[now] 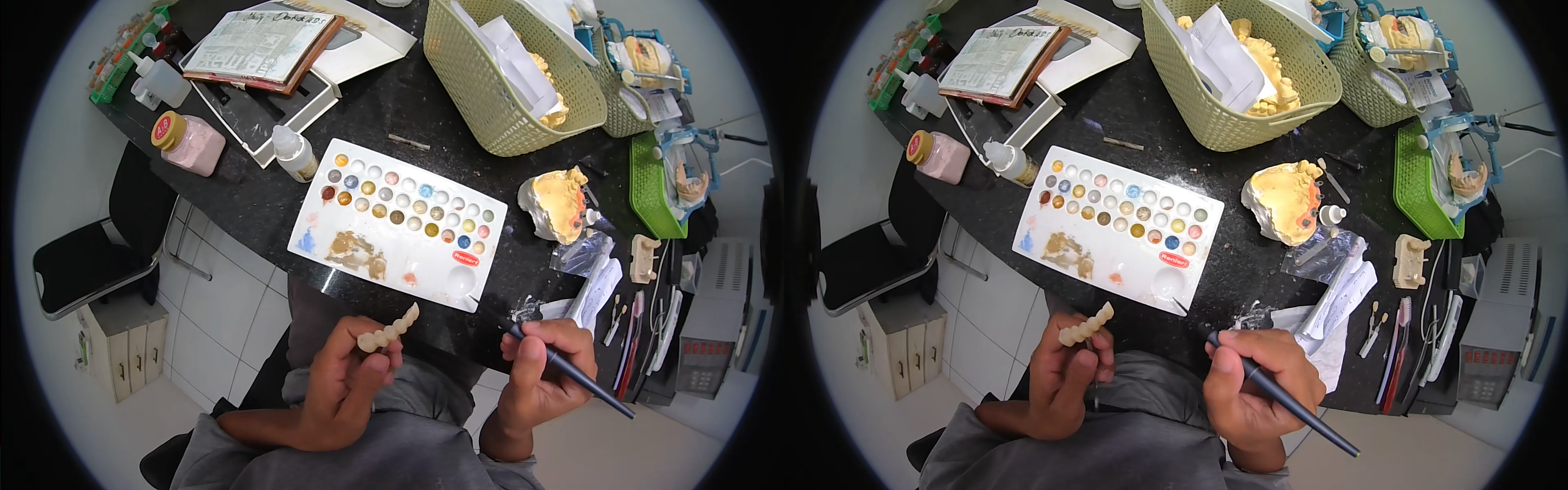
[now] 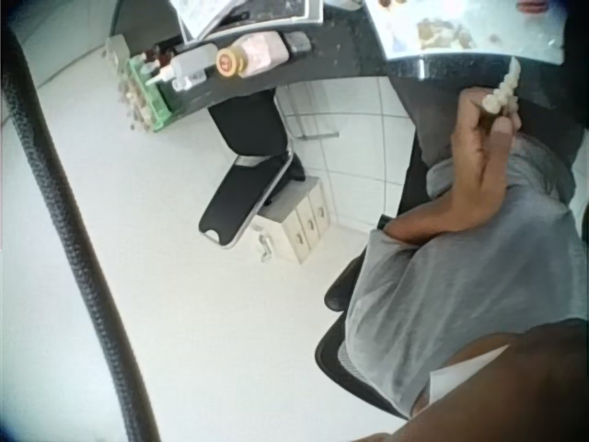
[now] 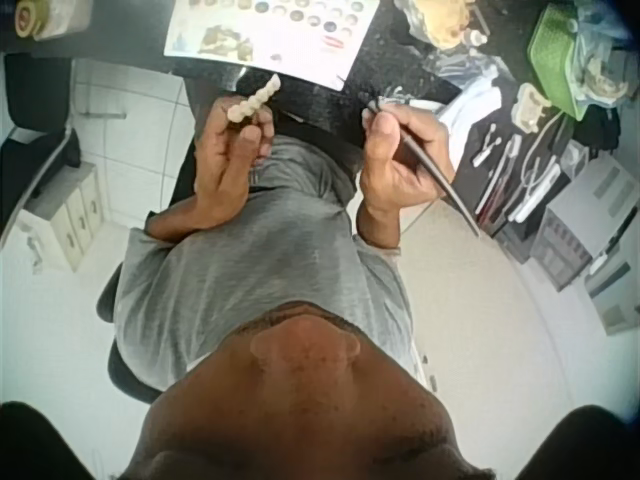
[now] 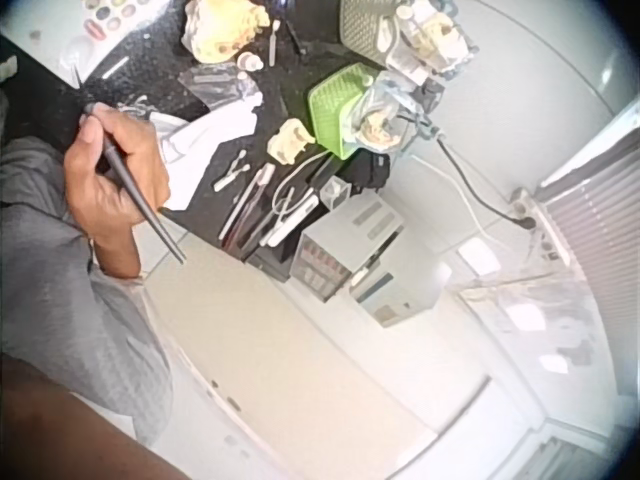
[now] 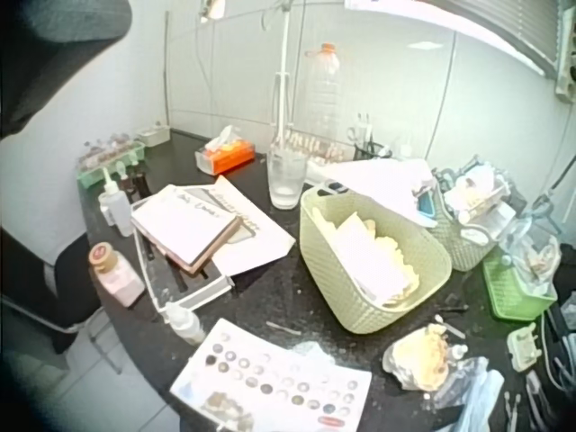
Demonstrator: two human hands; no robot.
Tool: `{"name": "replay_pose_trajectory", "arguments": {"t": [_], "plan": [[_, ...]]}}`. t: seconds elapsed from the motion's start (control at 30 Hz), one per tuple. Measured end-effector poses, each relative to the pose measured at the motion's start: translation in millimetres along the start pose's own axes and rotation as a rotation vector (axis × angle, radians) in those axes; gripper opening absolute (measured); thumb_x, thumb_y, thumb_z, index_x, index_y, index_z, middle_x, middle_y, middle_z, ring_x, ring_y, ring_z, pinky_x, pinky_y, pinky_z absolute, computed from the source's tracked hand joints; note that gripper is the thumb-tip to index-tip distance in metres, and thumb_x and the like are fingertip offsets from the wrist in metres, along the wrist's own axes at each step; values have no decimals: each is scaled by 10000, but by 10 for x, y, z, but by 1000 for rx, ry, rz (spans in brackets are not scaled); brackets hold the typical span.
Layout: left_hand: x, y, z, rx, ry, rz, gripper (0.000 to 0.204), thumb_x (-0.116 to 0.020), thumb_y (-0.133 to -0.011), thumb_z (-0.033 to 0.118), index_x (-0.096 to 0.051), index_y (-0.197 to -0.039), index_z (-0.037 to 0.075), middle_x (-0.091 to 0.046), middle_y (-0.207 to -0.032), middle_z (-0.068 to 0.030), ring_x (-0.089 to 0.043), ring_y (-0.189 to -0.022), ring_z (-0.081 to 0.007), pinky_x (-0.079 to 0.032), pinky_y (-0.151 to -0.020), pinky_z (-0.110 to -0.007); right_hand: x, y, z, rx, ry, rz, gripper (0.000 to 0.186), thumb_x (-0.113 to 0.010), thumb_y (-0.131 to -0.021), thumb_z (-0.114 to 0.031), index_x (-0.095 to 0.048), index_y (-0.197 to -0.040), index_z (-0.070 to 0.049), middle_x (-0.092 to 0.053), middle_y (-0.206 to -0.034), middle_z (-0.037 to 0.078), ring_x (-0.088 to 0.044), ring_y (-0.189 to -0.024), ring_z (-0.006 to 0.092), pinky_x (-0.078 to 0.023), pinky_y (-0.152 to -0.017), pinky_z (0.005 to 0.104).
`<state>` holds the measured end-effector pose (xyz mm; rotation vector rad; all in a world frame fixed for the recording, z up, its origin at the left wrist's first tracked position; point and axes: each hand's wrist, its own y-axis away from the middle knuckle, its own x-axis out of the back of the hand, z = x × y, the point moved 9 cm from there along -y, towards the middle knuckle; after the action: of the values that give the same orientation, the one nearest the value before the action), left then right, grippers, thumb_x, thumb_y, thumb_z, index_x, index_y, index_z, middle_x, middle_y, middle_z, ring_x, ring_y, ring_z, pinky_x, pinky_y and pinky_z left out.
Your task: The person applies a liquid to a dental bridge using a fine brush. They hold the bridge with metal forceps while carefully brushing the surfaces of the prosthetic teeth.
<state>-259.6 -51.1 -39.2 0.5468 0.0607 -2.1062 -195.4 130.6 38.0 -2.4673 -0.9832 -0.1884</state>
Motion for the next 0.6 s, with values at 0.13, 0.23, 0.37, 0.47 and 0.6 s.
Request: {"name": "replay_pose_trajectory", "arguments": {"t": [0.13,0.23,0.37,0.47,0.6], "plan": [[21,-5,-14,-24,14,-6,163,-478,-951,37,-492,-1089,-49,-545,-996,-122,-574,-819,-121,-485,-776,-260,-64,-31,39,-59,-8,-4,110,-677,-774,-26,-615,-806,59,-642,-655,142,-637,-569,165,-490,-532,225],[37,-14,-30,8,39,-10,187,-504,-936,12,-531,-1102,-70,-568,-1046,-156,-618,-871,-161,-512,-813,-287,-118,-40,50,-64,-3,-40,106,-677,-773,-18,-616,-812,60,-645,-663,149,-639,-576,168,-496,-543,226],[53,-33,-23,21,46,20,204,-530,-916,-14,-561,-1103,-90,-596,-1044,-175,-642,-898,-195,-530,-817,-298,-151,-41,61,-72,16,-70,103,-673,-775,-14,-617,-816,61,-648,-671,151,-643,-585,171,-501,-552,229],[62,-54,-23,26,49,13,205,-549,-899,-32,-570,-1091,-100,-615,-1021,-178,-651,-923,-216,-533,-827,-301,-147,-37,72,-86,6,-78,101,-671,-776,-11,-617,-821,61,-649,-675,150,-643,-588,169,-500,-554,228],[72,-94,9,82,-40,38,198,-595,-884,3,-596,-1050,-105,-641,-968,-175,-656,-876,-203,-547,-827,-326,-125,-36,98,-112,-3,-51,101,-669,-776,-9,-616,-829,59,-646,-673,144,-641,-587,165,-497,-556,228]]}}
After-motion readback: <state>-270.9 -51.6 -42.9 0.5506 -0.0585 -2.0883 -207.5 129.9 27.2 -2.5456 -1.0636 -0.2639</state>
